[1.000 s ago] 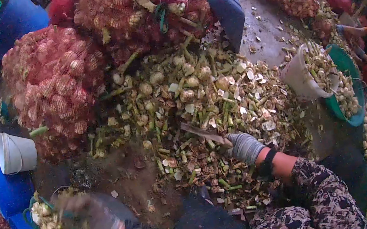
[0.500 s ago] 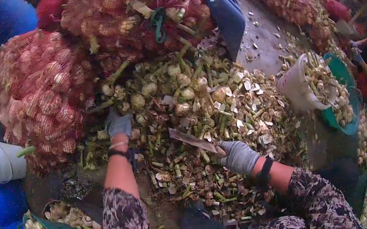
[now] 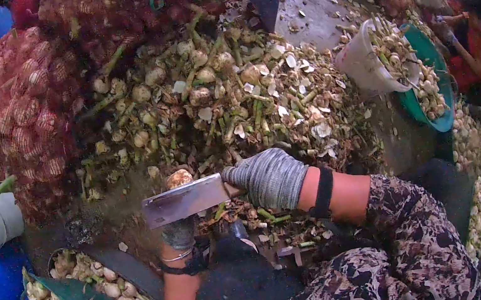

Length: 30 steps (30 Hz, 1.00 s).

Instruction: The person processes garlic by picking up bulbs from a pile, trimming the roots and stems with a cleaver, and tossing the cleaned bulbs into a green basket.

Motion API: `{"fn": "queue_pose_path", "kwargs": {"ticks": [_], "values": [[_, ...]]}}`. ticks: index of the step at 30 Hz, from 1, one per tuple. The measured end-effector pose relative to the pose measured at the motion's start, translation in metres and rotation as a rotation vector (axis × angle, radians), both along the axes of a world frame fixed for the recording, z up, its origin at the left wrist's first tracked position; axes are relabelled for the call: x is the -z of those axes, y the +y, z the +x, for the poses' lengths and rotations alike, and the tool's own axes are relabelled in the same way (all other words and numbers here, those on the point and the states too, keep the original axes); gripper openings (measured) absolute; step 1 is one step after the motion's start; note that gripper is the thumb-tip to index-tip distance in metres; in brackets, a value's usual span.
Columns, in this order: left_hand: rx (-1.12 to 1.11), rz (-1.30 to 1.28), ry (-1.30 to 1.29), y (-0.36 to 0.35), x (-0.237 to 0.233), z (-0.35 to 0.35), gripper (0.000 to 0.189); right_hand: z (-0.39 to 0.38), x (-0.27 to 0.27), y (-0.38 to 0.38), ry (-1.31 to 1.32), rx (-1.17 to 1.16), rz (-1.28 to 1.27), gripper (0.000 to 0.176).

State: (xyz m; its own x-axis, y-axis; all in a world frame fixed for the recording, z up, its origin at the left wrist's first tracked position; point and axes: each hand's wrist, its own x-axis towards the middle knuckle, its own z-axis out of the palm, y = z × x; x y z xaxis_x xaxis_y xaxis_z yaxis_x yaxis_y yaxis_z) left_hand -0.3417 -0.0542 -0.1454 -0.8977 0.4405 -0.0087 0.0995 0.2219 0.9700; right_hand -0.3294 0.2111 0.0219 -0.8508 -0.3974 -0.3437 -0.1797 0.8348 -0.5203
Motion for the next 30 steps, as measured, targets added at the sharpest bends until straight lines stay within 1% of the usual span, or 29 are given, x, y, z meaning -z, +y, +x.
{"fn": "queue_pose_path", "kwargs": {"ticks": [1,2,4,5,7,8,10,11,13,14,15,17,18,19,21,22,23,24,25,26,27,29,30], "values": [[0.043,-0.140,0.104,0.000,-0.013,0.003,0.034,0.004,0.001,0.000,0.026,-0.002,-0.012,0.043],[0.050,-0.139,0.101,-0.002,-0.008,0.007,0.034,0.007,0.001,-0.002,0.023,0.004,-0.012,0.043],[0.032,0.110,-0.155,-0.007,0.005,0.018,0.032,0.011,0.003,-0.005,-0.015,-0.010,0.024,0.044],[0.036,0.111,-0.158,0.001,-0.018,0.016,0.032,0.013,0.004,-0.005,-0.018,-0.006,0.026,0.044],[-0.010,0.067,-0.017,0.012,-0.058,0.015,0.030,0.015,0.008,-0.005,-0.017,-0.041,0.060,0.043],[-0.009,0.068,-0.019,0.010,-0.048,0.018,0.030,0.015,0.015,-0.002,-0.020,-0.040,0.062,0.043],[0.083,0.166,-0.165,0.004,-0.021,0.027,0.029,0.016,0.037,0.010,0.012,-0.086,-0.004,0.033],[0.079,0.169,-0.166,0.006,-0.032,0.026,0.029,0.018,0.045,0.012,0.010,-0.090,-0.002,0.033],[0.203,-0.211,0.332,0.008,-0.061,0.023,0.034,0.017,0.065,0.016,0.062,-0.062,0.057,0.034],[-0.083,-0.071,0.007,0.025,-0.080,0.023,0.043,0.020,0.080,0.021,0.056,0.052,0.062,0.032],[-0.083,-0.069,0.004,0.025,-0.094,0.024,0.043,0.016,0.103,0.039,-0.008,0.287,0.127,0.030],[-0.183,0.489,-0.689,0.016,-0.117,0.023,0.050,0.025,0.129,0.077,0.008,0.471,-0.013,0.032],[-0.176,0.242,-0.438,0.020,-0.129,0.021,0.052,0.029,0.153,0.077,0.028,0.534,-0.238,0.035],[-0.187,0.239,-0.448,0.019,-0.118,0.023,0.052,0.023,0.119,0.049,-0.126,0.647,-0.332,0.035],[-0.063,0.036,-0.183,0.031,-0.083,0.008,0.056,0.013,0.080,0.017,-0.007,0.351,-0.588,0.040],[-0.003,0.047,-0.137,0.040,-0.084,0.004,0.059,0.009,0.067,-0.001,-0.258,0.512,-0.740,0.041],[-0.003,0.044,-0.141,0.045,-0.088,0.003,0.059,0.007,0.054,-0.016,-0.523,0.669,-0.887,0.043],[0.034,-0.030,0.057,0.049,-0.094,-0.001,0.065,-0.005,0.037,-0.023,-0.690,0.646,-0.781,0.046],[0.070,-0.107,0.256,0.050,-0.097,-0.006,0.071,-0.007,0.037,-0.027,-0.688,0.636,-0.784,0.046],[0.024,-0.125,0.193,0.041,-0.088,0.000,0.081,-0.006,0.039,-0.031,-0.492,0.617,-0.855,0.046],[0.014,-0.125,0.198,0.038,-0.083,0.002,0.081,-0.005,0.043,-0.035,-0.299,0.590,-0.920,0.046],[-0.246,0.603,-0.549,0.036,-0.091,0.006,0.052,-0.002,0.050,-0.033,-0.287,0.610,-0.898,0.047],[-0.029,0.610,-0.488,0.024,-0.062,0.010,0.042,0.003,0.052,-0.032,-0.225,0.566,-0.847,0.049]]}}
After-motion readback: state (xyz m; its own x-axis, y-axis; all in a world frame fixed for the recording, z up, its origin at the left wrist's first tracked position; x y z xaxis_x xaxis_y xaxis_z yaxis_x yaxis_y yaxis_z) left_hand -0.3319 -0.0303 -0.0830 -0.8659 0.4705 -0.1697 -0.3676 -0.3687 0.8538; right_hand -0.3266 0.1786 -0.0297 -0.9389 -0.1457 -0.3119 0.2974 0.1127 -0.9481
